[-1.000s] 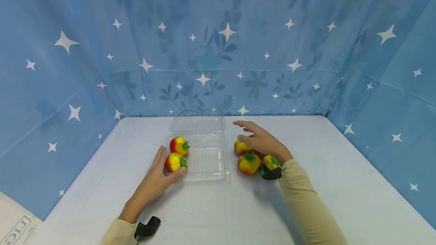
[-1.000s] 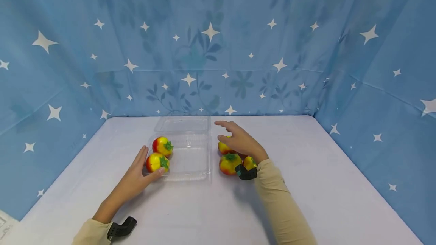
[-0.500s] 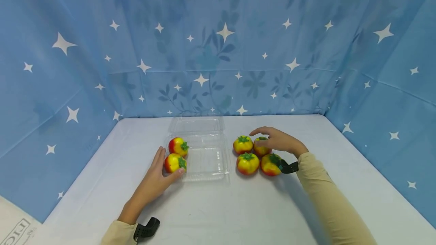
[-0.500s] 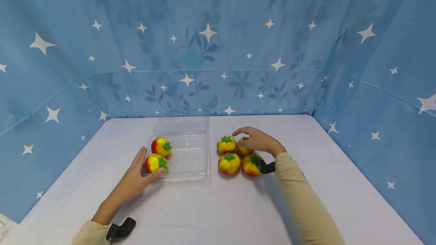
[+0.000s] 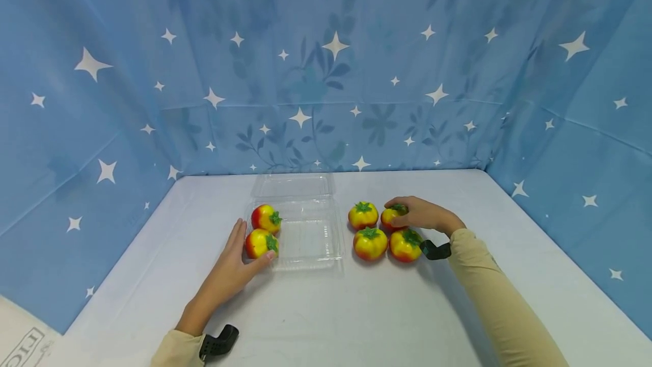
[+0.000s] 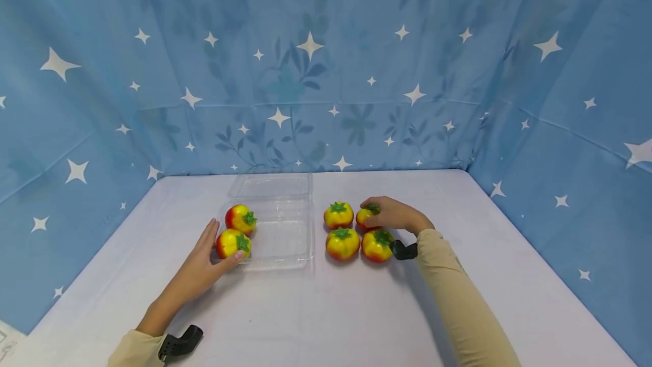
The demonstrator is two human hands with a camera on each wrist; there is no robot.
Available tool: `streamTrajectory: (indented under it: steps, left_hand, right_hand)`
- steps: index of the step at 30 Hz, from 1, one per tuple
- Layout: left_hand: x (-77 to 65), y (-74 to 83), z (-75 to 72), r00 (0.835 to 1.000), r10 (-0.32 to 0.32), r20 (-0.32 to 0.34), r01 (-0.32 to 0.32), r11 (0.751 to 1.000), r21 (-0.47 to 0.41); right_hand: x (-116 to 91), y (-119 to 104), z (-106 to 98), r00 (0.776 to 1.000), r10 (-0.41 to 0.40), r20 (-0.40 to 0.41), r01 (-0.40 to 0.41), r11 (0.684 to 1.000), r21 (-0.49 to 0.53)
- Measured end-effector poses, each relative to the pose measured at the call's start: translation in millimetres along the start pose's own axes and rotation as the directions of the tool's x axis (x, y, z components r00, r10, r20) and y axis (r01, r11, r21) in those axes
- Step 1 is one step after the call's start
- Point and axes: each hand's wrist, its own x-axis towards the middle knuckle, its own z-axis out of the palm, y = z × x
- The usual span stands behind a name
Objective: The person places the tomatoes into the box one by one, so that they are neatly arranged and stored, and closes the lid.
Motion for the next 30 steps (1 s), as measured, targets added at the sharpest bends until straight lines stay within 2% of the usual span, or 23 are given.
streamTrajectory:
  steps: [8, 14, 20, 24, 30]
  left_hand:
    - [-0.1, 1.2, -1.2, 1.0, 0.0, -0.004, 0.0, 1.0, 0.01]
    - [-2.2, 4.2, -1.9, 1.0, 0.001, -0.002, -0.001, 1.0, 0.006]
    - [-2.8, 5.0, -1.9, 1.0, -0.002, 0.004, 0.002, 1.0, -0.002]
    - [-2.4, 4.8, -1.7, 1.0, -0.002, 0.008, 0.002, 1.0, -0.003]
    - [-2.0, 4.8, -2.1, 1.0, -0.006, 0.007, 0.006, 1.0, -0.001]
  right_hand:
    - [0.2, 5.4, -0.3, 0.999, 0.011, -0.033, -0.01, 0.999, 0.031]
    - [0.7, 2.5, -5.3, 0.994, 0.011, -0.107, -0.004, 0.998, 0.064]
    - [2.6, -12.4, -7.6, 0.987, -0.032, -0.155, 0.047, 0.995, 0.092]
    - [5.5, -22.6, -2.5, 0.982, -0.072, -0.176, 0.091, 0.991, 0.101]
    - [11.6, -39.7, 7.5, 0.97, -0.086, -0.229, 0.117, 0.985, 0.124]
